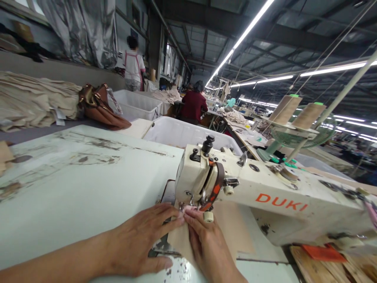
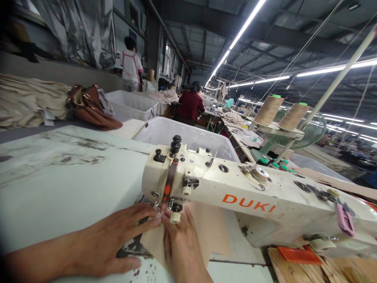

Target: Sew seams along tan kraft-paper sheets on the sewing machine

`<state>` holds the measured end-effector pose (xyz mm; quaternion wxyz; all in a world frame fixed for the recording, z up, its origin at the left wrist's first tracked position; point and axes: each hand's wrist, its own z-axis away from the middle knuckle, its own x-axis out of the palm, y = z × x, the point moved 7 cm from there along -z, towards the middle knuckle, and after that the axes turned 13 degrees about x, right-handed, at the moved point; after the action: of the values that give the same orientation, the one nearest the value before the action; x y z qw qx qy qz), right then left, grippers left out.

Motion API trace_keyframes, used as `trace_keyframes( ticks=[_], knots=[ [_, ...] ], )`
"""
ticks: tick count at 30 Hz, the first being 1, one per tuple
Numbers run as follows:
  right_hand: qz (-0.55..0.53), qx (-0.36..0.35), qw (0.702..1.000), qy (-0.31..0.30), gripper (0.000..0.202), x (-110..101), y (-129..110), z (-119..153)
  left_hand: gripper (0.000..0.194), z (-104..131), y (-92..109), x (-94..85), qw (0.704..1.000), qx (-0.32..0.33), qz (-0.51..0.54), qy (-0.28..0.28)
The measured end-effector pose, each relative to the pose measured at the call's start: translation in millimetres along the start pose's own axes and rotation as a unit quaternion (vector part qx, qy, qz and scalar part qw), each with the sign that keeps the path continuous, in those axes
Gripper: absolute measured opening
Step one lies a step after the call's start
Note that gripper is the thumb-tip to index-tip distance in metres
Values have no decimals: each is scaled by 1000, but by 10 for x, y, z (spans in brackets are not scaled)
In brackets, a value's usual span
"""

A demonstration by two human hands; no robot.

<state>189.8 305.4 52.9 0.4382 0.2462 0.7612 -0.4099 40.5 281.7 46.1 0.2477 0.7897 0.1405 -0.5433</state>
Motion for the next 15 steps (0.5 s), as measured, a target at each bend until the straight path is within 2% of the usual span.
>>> trace_keyframes(
  ticks=[6,15],
  knots=[
    [-18,36,999,6,49,30,115,-8,87,23,-60,98,1000,0,9,17],
    [-25,35,999,25,40,-2,102,-1,85,-84,-58,0,998,-4,51,19]
  ],
)
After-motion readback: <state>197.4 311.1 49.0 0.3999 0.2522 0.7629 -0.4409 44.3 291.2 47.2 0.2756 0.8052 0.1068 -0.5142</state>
